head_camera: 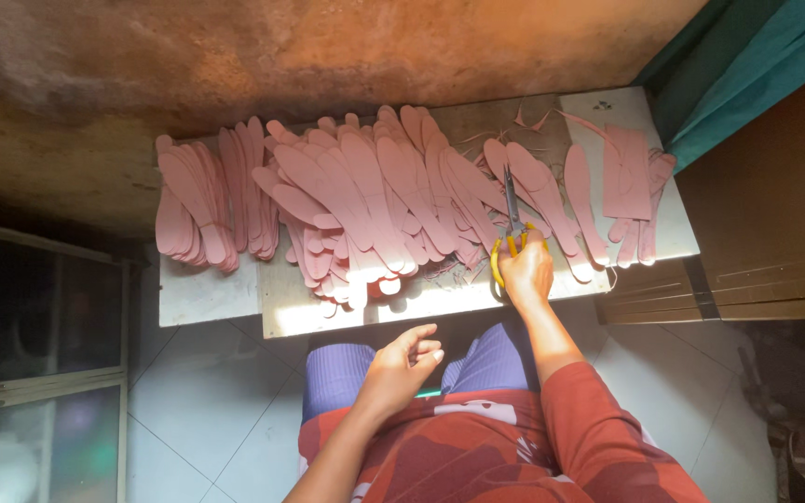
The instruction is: The person trims the edges of pink foam insoles using yellow-handled scissors. They pick up each insole, cut along the perimeter, and place the trimmed piece on a table. The process is repeated for multiple insoles.
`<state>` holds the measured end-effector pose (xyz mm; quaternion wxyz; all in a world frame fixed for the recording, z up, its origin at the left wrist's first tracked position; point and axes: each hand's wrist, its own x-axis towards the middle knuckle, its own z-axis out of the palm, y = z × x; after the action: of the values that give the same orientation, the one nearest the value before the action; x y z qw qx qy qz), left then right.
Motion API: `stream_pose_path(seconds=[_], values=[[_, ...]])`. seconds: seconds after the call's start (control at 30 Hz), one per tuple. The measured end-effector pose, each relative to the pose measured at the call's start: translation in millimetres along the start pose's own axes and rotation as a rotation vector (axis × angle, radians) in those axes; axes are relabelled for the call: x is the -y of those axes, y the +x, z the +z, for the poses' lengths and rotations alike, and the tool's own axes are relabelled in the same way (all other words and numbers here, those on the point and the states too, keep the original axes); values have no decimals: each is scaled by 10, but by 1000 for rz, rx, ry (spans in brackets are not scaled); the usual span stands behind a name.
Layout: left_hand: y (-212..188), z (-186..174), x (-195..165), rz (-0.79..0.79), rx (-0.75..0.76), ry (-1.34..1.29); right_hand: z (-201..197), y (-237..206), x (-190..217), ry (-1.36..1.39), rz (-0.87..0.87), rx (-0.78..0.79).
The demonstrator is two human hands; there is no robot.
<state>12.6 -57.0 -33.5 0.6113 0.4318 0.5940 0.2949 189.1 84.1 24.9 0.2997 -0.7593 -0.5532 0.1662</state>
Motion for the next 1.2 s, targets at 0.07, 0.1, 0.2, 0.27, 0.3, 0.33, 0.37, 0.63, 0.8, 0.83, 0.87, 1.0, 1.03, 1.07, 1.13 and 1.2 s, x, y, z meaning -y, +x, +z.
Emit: stream_pose_path(seconds=[0.07,0.1,0.2,0.27,0.3,0.33,0.37,0.63,0.8,0.83,0.87,1.0,1.03,1.07,1.13,1.2], values=[[-35,13,45,-23,5,13,8,-15,16,24,-20,-17],[-36,13,58,-34,-1,22,15,-16,19,35,9,6],[-19,12,84,-26,-9,24,30,-17,-18,173,127,93],[12,13,79,-11,-9,27,30,6,-69,414,231,175],[19,16,75,-8,-8,32,23,15,-101,707,338,275],[15,30,73,-7,-4,37,5,11,-143,999,445,372],[17,45,65,5,-4,27,-10,8,-179,1293,547,467],[68,199,-283,44,-12,13,-116,-115,-264,1412,489,678],[-119,198,-704,876,-428,576,-312,-203,-378,1137,178,818],[-158,163,-773,1096,-526,742,-382,-210,-418,1098,75,905],[-176,145,-838,1120,-542,849,-435,-222,-449,1055,-29,988],[-165,140,-956,760,-256,1047,-533,-381,-551,1015,-45,970],[-143,139,-956,560,-110,1026,-502,-409,-554,908,30,850],[-136,130,-941,521,-153,922,-481,-430,-564,801,106,733],[-138,119,-892,435,-231,710,-485,-473,-623,810,202,637],[-120,107,-852,302,-208,432,-471,-536,-683,816,234,649]])
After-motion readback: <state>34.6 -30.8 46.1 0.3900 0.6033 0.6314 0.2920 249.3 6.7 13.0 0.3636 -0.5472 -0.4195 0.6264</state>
